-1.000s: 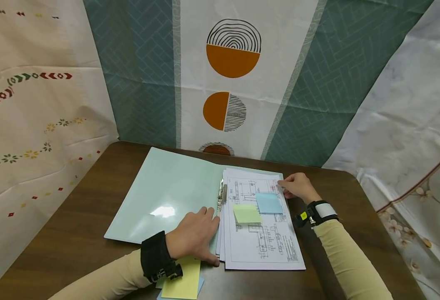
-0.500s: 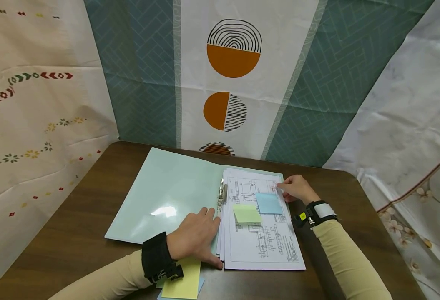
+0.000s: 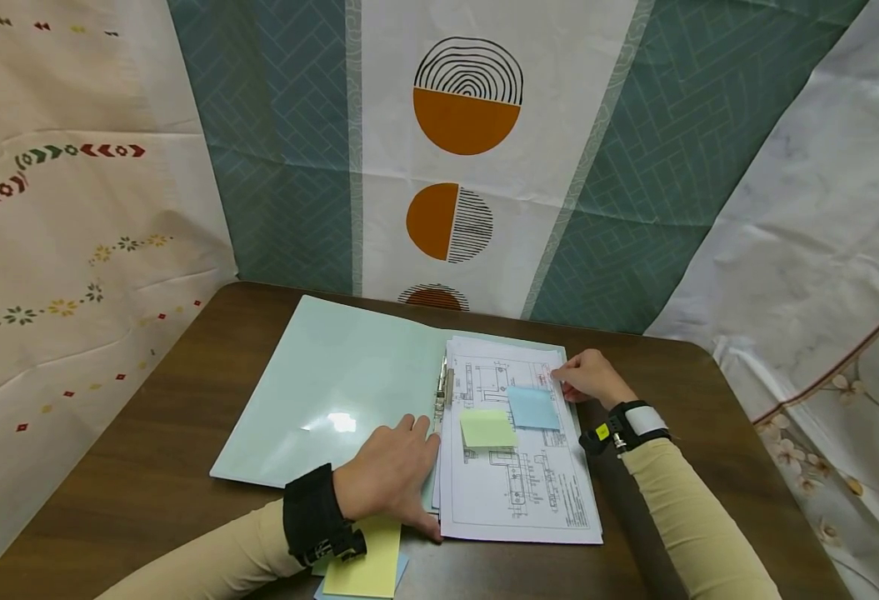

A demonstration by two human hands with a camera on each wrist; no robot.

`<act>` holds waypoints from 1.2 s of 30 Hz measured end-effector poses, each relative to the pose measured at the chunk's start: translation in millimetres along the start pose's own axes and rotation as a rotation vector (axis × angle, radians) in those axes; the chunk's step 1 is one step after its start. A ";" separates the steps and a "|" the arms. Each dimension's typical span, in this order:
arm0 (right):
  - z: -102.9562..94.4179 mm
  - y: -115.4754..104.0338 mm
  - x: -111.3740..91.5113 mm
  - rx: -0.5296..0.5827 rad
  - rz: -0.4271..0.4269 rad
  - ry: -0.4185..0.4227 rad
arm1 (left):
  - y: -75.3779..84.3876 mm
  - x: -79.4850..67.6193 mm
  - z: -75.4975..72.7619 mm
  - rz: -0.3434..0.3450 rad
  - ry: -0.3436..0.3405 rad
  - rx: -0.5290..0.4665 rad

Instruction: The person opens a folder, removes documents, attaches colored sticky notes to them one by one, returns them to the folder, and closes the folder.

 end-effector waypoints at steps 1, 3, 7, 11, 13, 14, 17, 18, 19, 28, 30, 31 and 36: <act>-0.5 0.6 0.0 0.003 0.003 -0.001 | 0.1 0.2 0.1 0.000 -0.001 0.002; -1.6 1.3 -1.0 0.009 0.005 -0.002 | 0.2 0.3 0.1 0.000 -0.003 0.002; -6.7 5.1 0.3 0.024 0.004 0.014 | -0.2 -0.4 -0.4 0.005 0.003 -0.004; -14.1 11.4 3.3 0.034 0.013 0.050 | -0.9 -0.4 -0.2 0.008 0.005 -0.013; -16.8 13.6 3.6 0.040 0.021 0.062 | -0.9 -0.1 -0.2 0.008 0.006 -0.018; -17.7 14.5 3.6 0.048 0.027 0.068 | -0.9 -0.1 -0.3 0.007 0.008 -0.019; -17.9 16.0 5.3 0.054 0.030 0.071 | -0.3 -0.2 -0.9 0.005 0.019 -0.015; -17.3 16.1 6.1 0.058 0.028 0.071 | 0.0 0.0 -0.7 0.004 0.023 -0.014; -16.5 15.5 6.4 0.060 0.021 0.068 | 0.2 0.1 -0.6 0.003 0.028 -0.012; -7.8 7.1 8.8 0.076 -0.006 0.047 | -1.6 2.1 3.7 0.025 0.096 -0.017; -7.8 6.8 8.0 0.074 -0.009 0.056 | -1.7 2.2 3.9 0.027 0.095 -0.014; -8.0 6.7 7.6 0.072 -0.012 0.061 | -1.7 2.1 4.0 0.024 0.089 -0.010; -11.7 8.6 3.8 0.076 -0.018 0.071 | -1.6 0.7 0.4 0.004 0.050 0.006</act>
Point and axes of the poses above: each hand's wrist, its own x-axis towards the middle knuckle, its own z-axis out of the palm, y = z × x, the point moved 4 cm from there along x, towards the middle knuckle, and after that the axes turned 9 degrees about -y, right-handed, at the moved point
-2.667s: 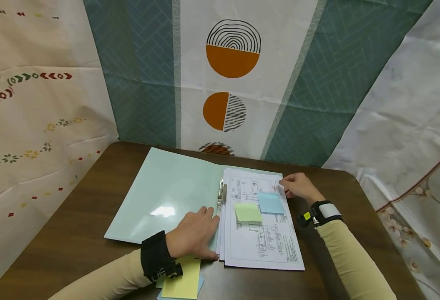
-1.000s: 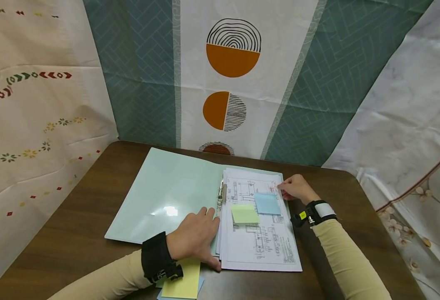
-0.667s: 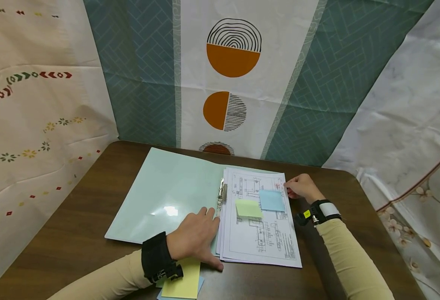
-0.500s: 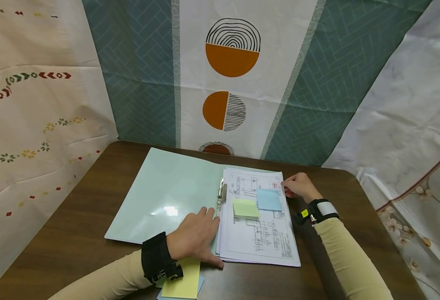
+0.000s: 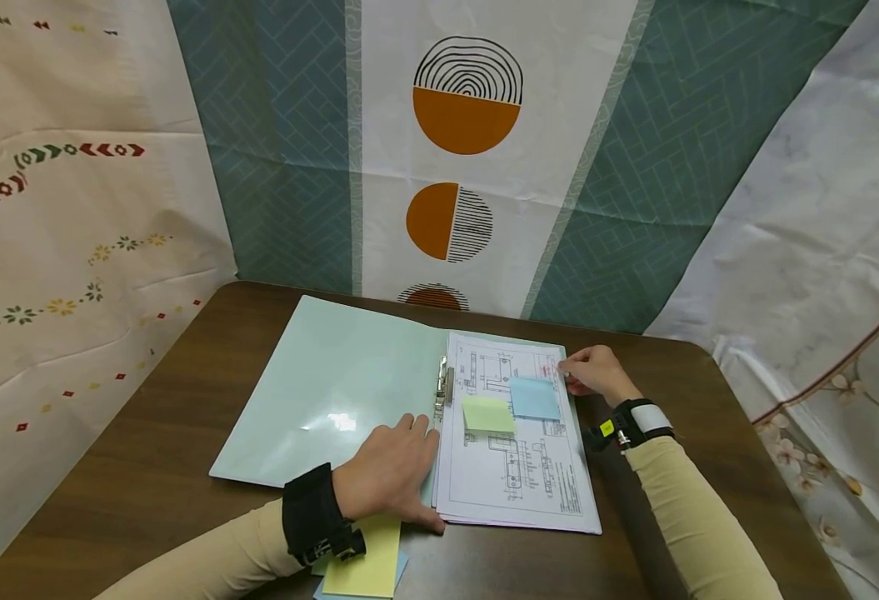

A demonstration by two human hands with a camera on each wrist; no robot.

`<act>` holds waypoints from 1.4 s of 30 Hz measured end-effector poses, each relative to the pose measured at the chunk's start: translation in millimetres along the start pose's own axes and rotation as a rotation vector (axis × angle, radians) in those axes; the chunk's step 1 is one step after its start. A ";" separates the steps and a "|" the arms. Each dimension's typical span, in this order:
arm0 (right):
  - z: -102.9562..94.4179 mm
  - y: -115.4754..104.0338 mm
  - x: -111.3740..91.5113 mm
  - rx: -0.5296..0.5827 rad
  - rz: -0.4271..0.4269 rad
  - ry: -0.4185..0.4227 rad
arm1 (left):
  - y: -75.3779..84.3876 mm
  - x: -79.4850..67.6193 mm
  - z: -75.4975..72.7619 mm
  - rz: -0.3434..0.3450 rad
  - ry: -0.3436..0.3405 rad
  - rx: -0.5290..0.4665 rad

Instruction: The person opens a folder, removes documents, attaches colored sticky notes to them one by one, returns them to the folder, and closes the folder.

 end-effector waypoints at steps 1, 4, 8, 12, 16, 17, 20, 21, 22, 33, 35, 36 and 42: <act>-1.7 1.4 -0.7 0.002 0.003 0.001 | 0.2 0.3 -0.8 0.000 -0.001 -0.004; -7.2 5.7 -2.6 -0.001 0.010 -0.003 | 0.9 1.8 -4.1 0.012 0.018 -0.039; -12.0 8.8 -4.3 -0.009 0.007 -0.018 | 3.6 4.3 -7.1 0.056 0.051 -0.104; -10.5 8.9 -5.5 -0.018 0.006 -0.023 | 7.7 5.9 -3.5 0.092 0.034 -0.109; -2.1 4.5 -4.8 -0.027 0.005 -0.036 | 9.0 4.9 0.2 0.097 0.031 -0.066; 0.1 3.3 -4.8 -0.033 0.001 -0.040 | 9.1 4.4 0.3 0.096 0.032 -0.056; 4.9 -0.6 -5.2 -0.050 -0.010 -0.037 | 8.5 4.0 -0.1 0.092 0.038 -0.035; 5.7 -1.4 -5.4 -0.059 -0.013 -0.033 | 8.1 4.1 -0.3 0.092 0.040 -0.029; 6.1 -1.8 -5.4 -0.065 -0.016 -0.031 | 7.8 4.3 -0.1 0.093 0.039 -0.026; 3.8 -1.3 -5.2 -0.019 -0.013 -0.045 | 6.4 5.8 -1.3 0.100 0.049 -0.020; 5.5 -2.4 -5.2 -0.019 -0.025 -0.048 | 6.4 5.4 -1.6 0.104 0.049 -0.023; 6.5 -2.9 -5.2 -0.020 -0.031 -0.048 | 6.3 5.3 -1.7 0.106 0.050 -0.023; 9.6 -3.4 -6.7 -0.031 -0.052 -0.052 | 5.9 4.4 -2.0 0.122 0.043 -0.030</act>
Point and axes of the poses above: each hand's wrist, its own x-axis towards the middle knuckle, its own z-axis out of the palm, y = z × x, the point moved 4 cm from there along x, towards the middle knuckle, and after that the axes turned 9 degrees about -y, right-handed, at the moved point
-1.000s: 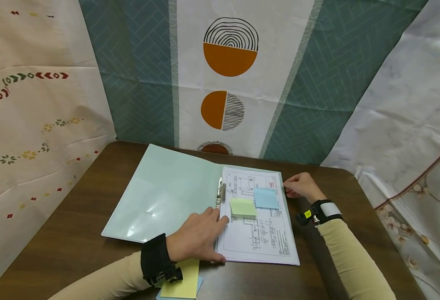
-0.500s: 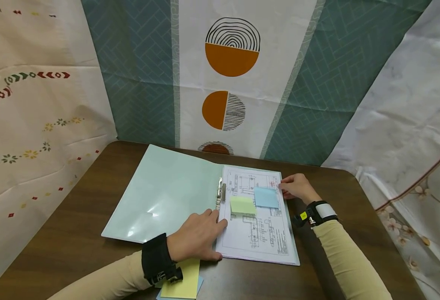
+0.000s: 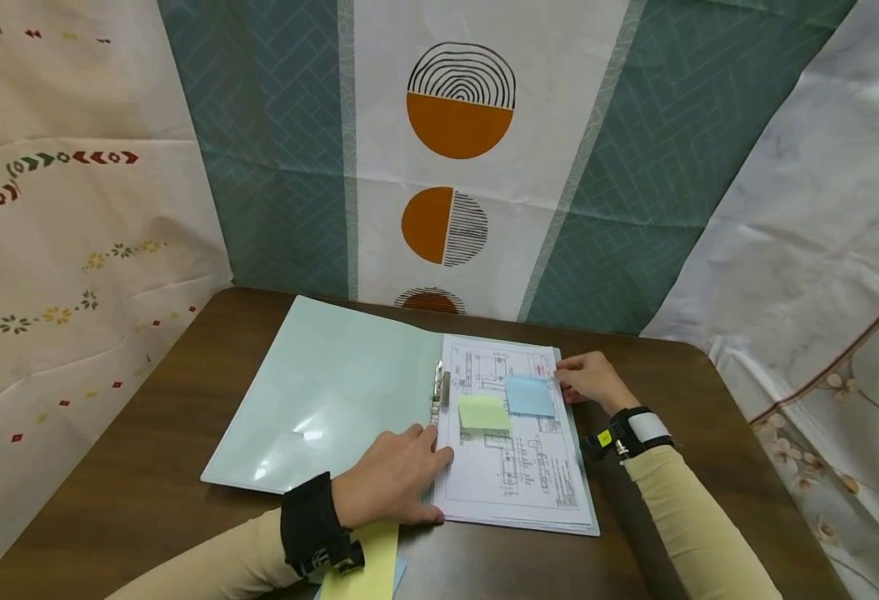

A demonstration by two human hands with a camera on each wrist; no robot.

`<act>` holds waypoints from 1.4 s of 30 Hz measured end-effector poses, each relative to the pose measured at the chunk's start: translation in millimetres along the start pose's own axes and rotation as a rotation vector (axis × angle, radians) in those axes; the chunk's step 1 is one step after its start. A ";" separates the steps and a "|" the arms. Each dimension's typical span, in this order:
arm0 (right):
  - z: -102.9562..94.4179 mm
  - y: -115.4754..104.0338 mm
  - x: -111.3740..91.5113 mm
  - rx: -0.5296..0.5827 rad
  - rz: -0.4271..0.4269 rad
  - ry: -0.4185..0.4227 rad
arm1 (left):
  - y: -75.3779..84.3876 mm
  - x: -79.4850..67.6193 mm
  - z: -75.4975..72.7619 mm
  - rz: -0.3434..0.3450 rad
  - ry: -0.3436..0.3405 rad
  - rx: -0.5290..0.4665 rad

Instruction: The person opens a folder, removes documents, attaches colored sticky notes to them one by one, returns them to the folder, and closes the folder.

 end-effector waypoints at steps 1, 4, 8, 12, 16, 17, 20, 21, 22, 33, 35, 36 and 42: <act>0.3 0.5 -0.6 -0.001 -0.002 -0.002 | 0.3 -0.3 0.3 0.002 -0.001 0.000; 0.7 1.4 -2.6 -0.011 -0.004 -0.012 | 0.9 -0.9 0.4 0.004 0.010 0.016; -0.2 0.9 -4.3 -0.026 -0.004 -0.021 | 0.9 -1.2 -0.3 0.001 0.040 0.047; -2.8 -0.5 -4.5 -0.014 0.005 -0.027 | 0.3 -1.3 -1.3 -0.004 0.053 0.055; -6.0 -0.2 -4.4 0.002 0.015 -0.018 | 0.4 -1.3 -1.2 -0.002 0.053 0.051; -6.4 0.1 -4.4 0.000 0.017 -0.017 | 0.4 -1.2 -1.2 -0.002 0.052 0.052; -5.9 0.4 -4.4 -0.006 0.022 -0.022 | 0.3 -1.0 -1.4 -0.002 0.049 0.059; -5.4 0.2 -4.5 -0.009 0.024 -0.024 | 0.2 -1.1 -1.5 -0.002 0.048 0.060; -4.9 0.1 -4.4 -0.015 0.022 -0.028 | 0.1 -1.1 -1.6 -0.002 0.047 0.062; -4.7 0.6 -2.3 -0.013 0.026 -0.026 | 5.1 -2.2 -8.9 0.040 0.024 -0.048; -4.8 0.8 -1.7 -0.011 0.024 -0.022 | 7.8 -2.2 -9.0 0.076 0.007 -0.064; -4.6 0.5 -1.5 -0.013 0.019 -0.023 | 8.9 -2.3 -8.4 0.091 -0.003 -0.061; -3.9 0.0 -1.2 -0.023 0.016 -0.018 | 11.7 -3.6 -2.4 0.127 -0.038 -0.012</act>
Point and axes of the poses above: each hand's wrist, its own x-axis towards the middle knuckle, its own z-axis out of the palm, y = z × x, the point moved 4 cm from there along x, towards the middle knuckle, and after that the axes turned 9 degrees about -y, right-handed, at the moved point
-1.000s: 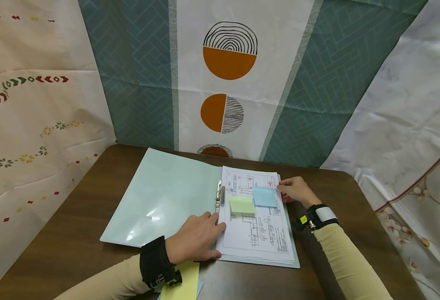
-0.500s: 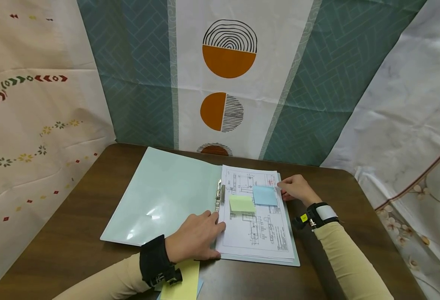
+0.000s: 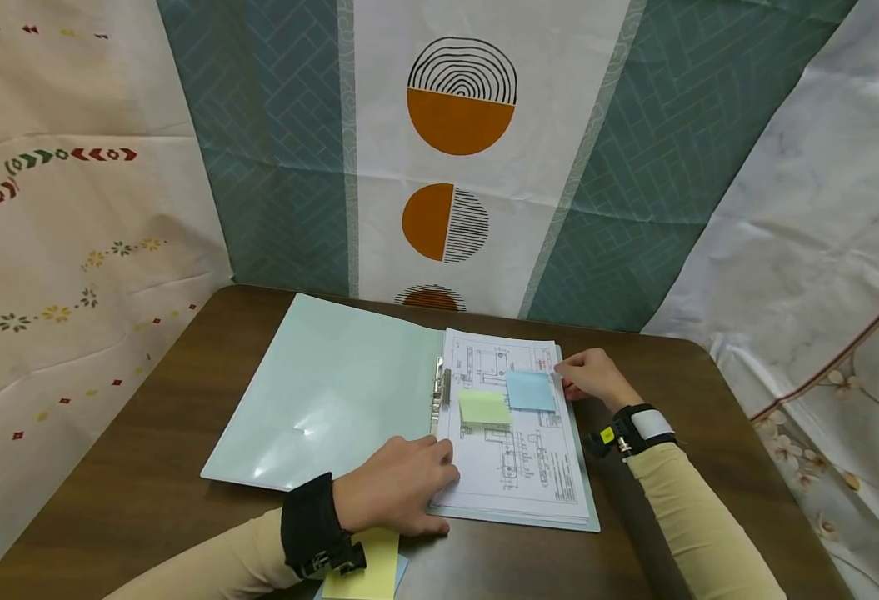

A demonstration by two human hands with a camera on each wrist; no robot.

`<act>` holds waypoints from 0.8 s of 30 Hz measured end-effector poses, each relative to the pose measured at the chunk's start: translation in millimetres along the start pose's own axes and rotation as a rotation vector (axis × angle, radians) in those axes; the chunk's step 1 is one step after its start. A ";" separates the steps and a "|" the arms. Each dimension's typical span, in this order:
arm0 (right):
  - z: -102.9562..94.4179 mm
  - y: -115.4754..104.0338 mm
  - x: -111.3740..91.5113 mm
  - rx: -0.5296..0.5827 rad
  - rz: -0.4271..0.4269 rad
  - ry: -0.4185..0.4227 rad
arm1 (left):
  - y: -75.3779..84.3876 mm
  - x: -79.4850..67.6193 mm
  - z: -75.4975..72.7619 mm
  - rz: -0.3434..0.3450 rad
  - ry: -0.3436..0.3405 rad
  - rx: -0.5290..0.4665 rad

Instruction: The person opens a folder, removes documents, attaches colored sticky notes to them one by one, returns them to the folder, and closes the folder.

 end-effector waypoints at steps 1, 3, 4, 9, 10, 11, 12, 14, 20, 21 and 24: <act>0.1 -0.4 -0.2 0.000 0.003 0.002 | -0.2 -0.3 0.5 0.003 -0.004 -0.001; 0.0 -1.3 -0.7 -0.006 0.003 0.002 | -0.2 -0.7 1.1 0.007 -0.008 0.001; -0.3 -1.7 -0.5 -0.012 -0.002 0.003 | -0.2 -0.8 1.4 0.009 -0.010 0.001; -3.1 -10.6 -1.4 -0.056 -0.026 0.057 | 0.4 -0.8 2.3 0.009 -0.016 0.008; -3.5 -14.8 -1.0 -0.065 -0.039 0.071 | 0.5 -1.1 2.0 0.006 -0.021 0.008; -3.3 -19.8 -1.1 -0.070 -0.048 0.079 | 0.5 -1.3 2.0 0.006 -0.024 0.011; -2.6 -24.6 -0.5 -0.074 -0.060 0.081 | 0.4 -1.7 2.0 0.006 -0.029 0.013; -0.2 -34.8 1.7 -0.080 -0.088 0.083 | 0.3 -2.3 1.9 0.007 -0.043 0.013; 14.6 -60.4 11.1 -0.128 -0.166 0.041 | 1.7 -3.2 0.9 0.011 -0.068 0.013; 17.2 -65.1 11.8 -0.142 -0.178 0.030 | 2.1 -3.3 0.6 0.013 -0.067 0.016; 23.2 -81.1 12.9 -0.175 -0.201 -0.001 | 2.6 -3.7 0.0 0.013 -0.059 0.026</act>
Point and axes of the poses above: each hand's wrist, its own x-axis towards the middle knuckle, its own z-axis out of the palm, y = z × x, the point moved 4 cm from there along x, towards the middle knuckle, and after that the axes turned 9 degrees about -y, right-handed, at the moved point
